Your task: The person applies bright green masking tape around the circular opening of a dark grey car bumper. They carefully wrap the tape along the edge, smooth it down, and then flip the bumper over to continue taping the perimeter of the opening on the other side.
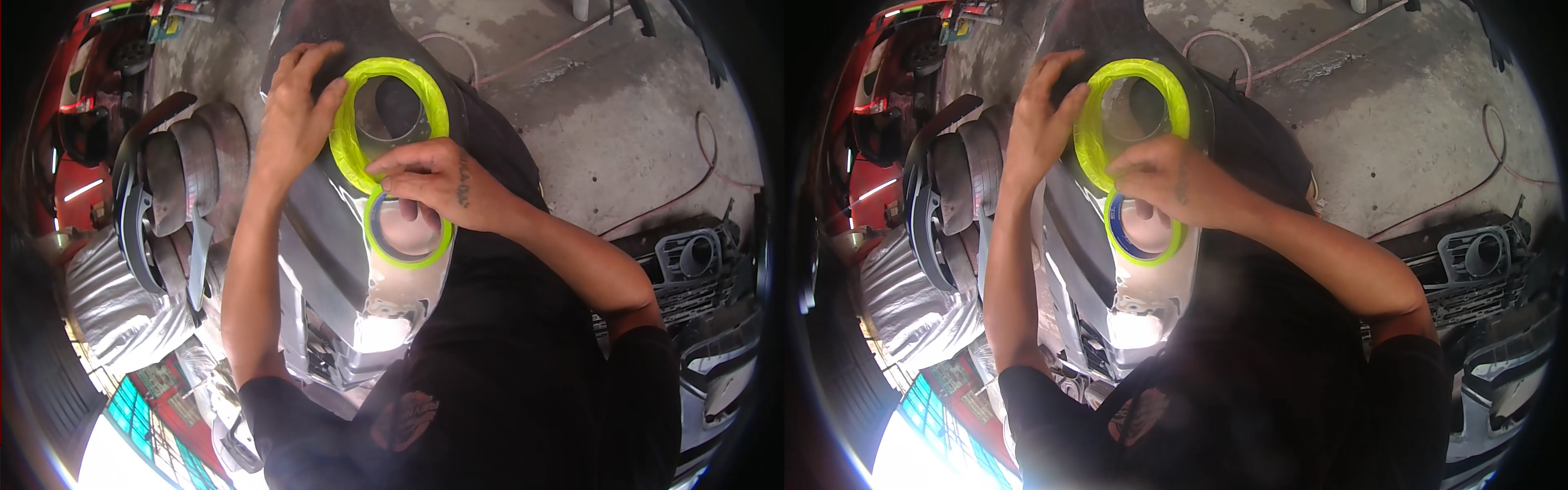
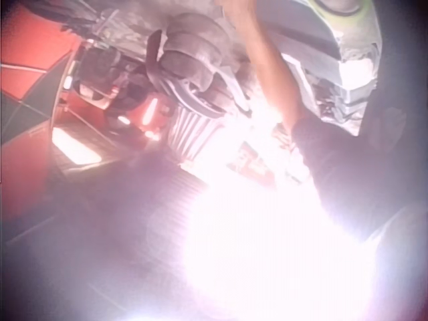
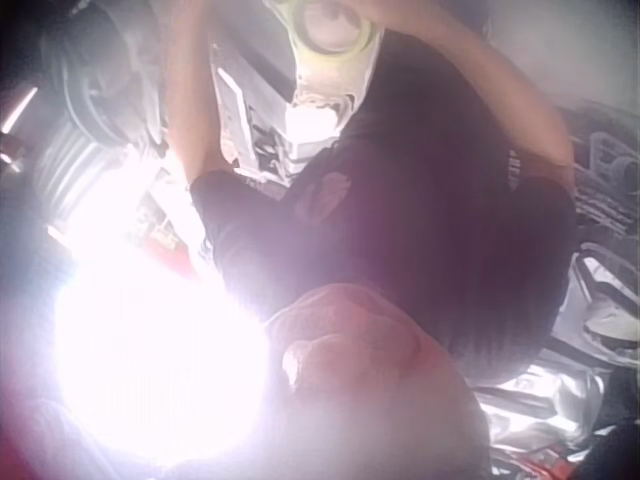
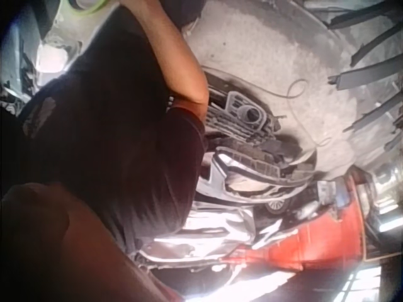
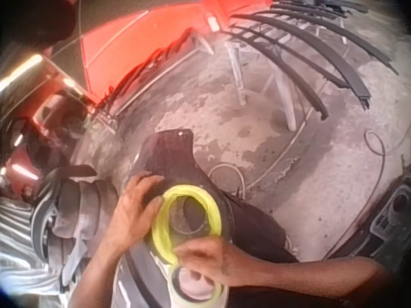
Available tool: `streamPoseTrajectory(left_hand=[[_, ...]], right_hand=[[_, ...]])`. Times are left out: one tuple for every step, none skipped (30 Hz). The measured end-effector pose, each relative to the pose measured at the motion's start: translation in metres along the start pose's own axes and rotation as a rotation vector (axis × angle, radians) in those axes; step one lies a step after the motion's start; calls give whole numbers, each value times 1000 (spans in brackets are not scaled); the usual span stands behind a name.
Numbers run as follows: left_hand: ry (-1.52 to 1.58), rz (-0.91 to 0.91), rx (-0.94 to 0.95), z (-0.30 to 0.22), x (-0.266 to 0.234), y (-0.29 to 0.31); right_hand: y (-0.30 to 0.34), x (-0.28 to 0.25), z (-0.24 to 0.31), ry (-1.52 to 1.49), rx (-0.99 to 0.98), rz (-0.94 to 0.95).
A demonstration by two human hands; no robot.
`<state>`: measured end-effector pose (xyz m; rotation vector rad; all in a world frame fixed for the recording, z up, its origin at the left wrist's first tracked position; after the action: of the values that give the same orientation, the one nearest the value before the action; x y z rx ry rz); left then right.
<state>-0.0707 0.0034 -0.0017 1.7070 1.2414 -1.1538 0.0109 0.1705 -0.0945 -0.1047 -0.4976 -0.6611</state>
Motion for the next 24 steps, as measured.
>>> streamPoseTrajectory(left_hand=[[5,31,60,-5,-5,8],[10,62,121,-11,-8,17],[-59,119,150,-17,-8,27],[-127,175,179,-23,-7,38],[-194,231,208,-26,-5,47],[-202,238,196,-28,-5,52],[-210,245,184,-30,-3,56],[-217,252,172,-31,-1,59],[-215,242,175,-31,-2,61],[-213,231,178,-31,-3,62],[-210,221,182,-31,-4,63],[-211,214,188,-32,-3,64],[-212,208,196,-32,-3,65],[-213,201,203,-32,-2,65],[-208,192,203,-30,-2,66],[-203,184,203,-28,-1,67],[-198,175,204,-27,0,67],[-204,173,213,-27,0,68],[-211,172,223,-26,0,68],[-218,171,232,-27,0,69],[-225,168,244,-28,-1,69],[-231,164,255,-29,-2,70],[-237,161,266,-31,-2,70],[-235,154,273,-31,-2,72]], right_hand=[[0,-1,0,5,14,4],[0,-2,2,11,28,7],[0,-2,3,15,43,18],[1,-2,3,21,51,14],[2,-3,4,27,59,10],[2,-2,5,34,66,13],[3,-1,6,43,59,16],[3,-1,6,52,52,19],[4,-1,7,63,46,21],[6,-1,7,71,39,14],[9,-2,6,78,32,7],[11,-3,6,85,24,0],[13,-6,6,154,-43,-10],[15,-8,5,223,-110,-20],[15,-9,5,226,-116,-26],[15,-9,4,230,-123,-29],[15,-8,3,168,-69,-27],[15,-7,2,107,-16,-27],[14,-5,2,115,-10,-22],[14,-3,3,122,-4,-17],[13,-2,3,129,3,-10],[13,-1,3,133,-8,-5],[12,-1,4,138,-18,-1],[11,0,4,142,-28,3]])
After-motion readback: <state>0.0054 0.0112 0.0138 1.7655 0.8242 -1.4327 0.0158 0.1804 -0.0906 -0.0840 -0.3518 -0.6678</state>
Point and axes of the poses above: each hand's wrist, its own y-axis away from the middle knuckle, its own x-axis out of the palm, z = x × y, the point moved 6 cm from there along -y, towards the middle knuckle, and after that the axes turned 7 degrees about z, right-handed, at the moved point
